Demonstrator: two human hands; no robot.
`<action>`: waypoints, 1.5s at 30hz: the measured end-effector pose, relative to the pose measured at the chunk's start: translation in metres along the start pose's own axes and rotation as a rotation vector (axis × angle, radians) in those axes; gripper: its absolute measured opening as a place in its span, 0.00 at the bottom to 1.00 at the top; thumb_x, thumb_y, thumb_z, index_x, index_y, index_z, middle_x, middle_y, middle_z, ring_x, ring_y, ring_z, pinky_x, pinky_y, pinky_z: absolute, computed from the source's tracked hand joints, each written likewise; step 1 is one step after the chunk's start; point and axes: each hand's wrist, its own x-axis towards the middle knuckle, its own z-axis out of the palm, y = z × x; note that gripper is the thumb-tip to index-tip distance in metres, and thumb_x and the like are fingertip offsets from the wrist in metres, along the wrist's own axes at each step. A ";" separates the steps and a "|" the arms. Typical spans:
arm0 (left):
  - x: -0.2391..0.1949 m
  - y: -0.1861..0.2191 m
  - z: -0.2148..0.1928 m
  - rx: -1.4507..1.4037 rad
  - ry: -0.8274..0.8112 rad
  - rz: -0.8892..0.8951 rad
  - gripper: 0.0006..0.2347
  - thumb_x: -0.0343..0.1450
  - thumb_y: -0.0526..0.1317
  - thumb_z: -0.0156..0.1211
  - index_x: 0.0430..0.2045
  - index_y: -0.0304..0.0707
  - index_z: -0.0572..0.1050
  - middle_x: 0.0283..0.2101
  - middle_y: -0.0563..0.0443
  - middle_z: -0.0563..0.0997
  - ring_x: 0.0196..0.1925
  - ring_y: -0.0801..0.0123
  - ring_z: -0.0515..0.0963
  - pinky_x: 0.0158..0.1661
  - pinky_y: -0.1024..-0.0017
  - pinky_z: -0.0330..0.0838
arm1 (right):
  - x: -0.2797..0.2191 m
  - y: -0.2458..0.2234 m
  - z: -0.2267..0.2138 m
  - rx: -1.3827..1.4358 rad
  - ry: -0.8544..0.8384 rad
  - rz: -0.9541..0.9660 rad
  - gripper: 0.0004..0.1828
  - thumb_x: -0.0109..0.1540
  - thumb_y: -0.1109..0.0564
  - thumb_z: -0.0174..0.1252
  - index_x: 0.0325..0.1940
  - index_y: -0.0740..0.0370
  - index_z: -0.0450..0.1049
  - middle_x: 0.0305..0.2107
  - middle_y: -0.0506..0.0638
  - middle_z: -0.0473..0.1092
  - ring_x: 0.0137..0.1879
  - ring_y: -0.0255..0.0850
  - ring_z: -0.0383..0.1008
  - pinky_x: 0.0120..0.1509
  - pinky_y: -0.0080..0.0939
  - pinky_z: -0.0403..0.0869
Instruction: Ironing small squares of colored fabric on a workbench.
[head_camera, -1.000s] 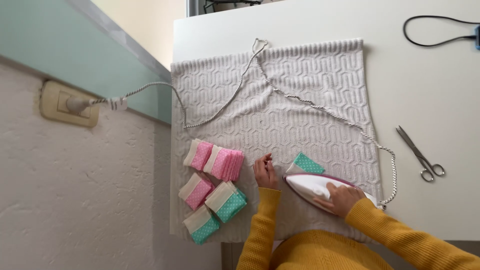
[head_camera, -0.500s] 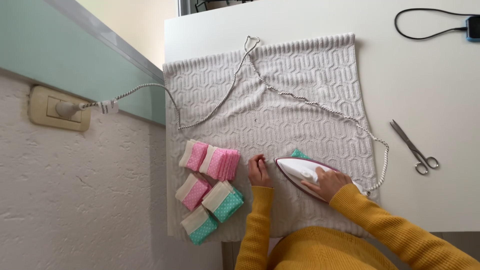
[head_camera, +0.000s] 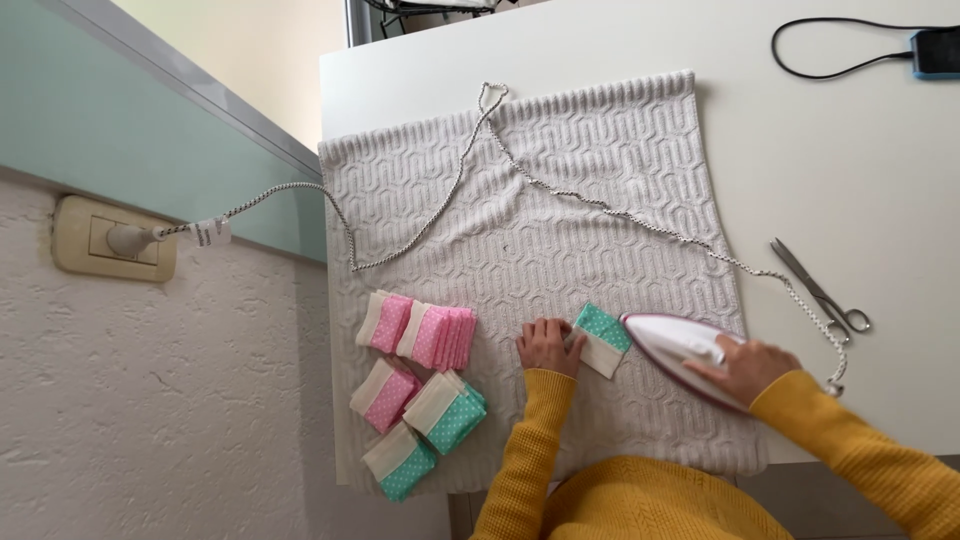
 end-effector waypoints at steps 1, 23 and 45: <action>0.001 0.003 -0.003 -0.001 -0.001 0.004 0.14 0.62 0.48 0.74 0.32 0.43 0.78 0.39 0.53 0.77 0.46 0.58 0.73 0.49 0.59 0.64 | 0.006 0.008 0.002 0.001 0.002 0.004 0.46 0.62 0.22 0.35 0.62 0.62 0.70 0.27 0.58 0.77 0.20 0.39 0.81 0.23 0.42 0.80; -0.072 0.013 -0.036 -0.054 0.233 0.465 0.09 0.73 0.41 0.63 0.42 0.35 0.78 0.47 0.46 0.84 0.56 0.52 0.80 0.59 0.52 0.69 | 0.035 -0.070 -0.028 0.303 0.023 -0.050 0.37 0.65 0.30 0.43 0.55 0.68 0.69 0.27 0.58 0.77 0.21 0.44 0.80 0.22 0.45 0.82; -0.073 -0.002 -0.039 0.037 0.204 0.094 0.26 0.70 0.40 0.57 0.61 0.23 0.62 0.69 0.29 0.62 0.73 0.37 0.56 0.68 0.44 0.47 | 0.059 -0.130 -0.004 0.224 0.045 -0.127 0.38 0.65 0.26 0.45 0.54 0.65 0.67 0.33 0.67 0.77 0.42 0.58 0.82 0.45 0.59 0.81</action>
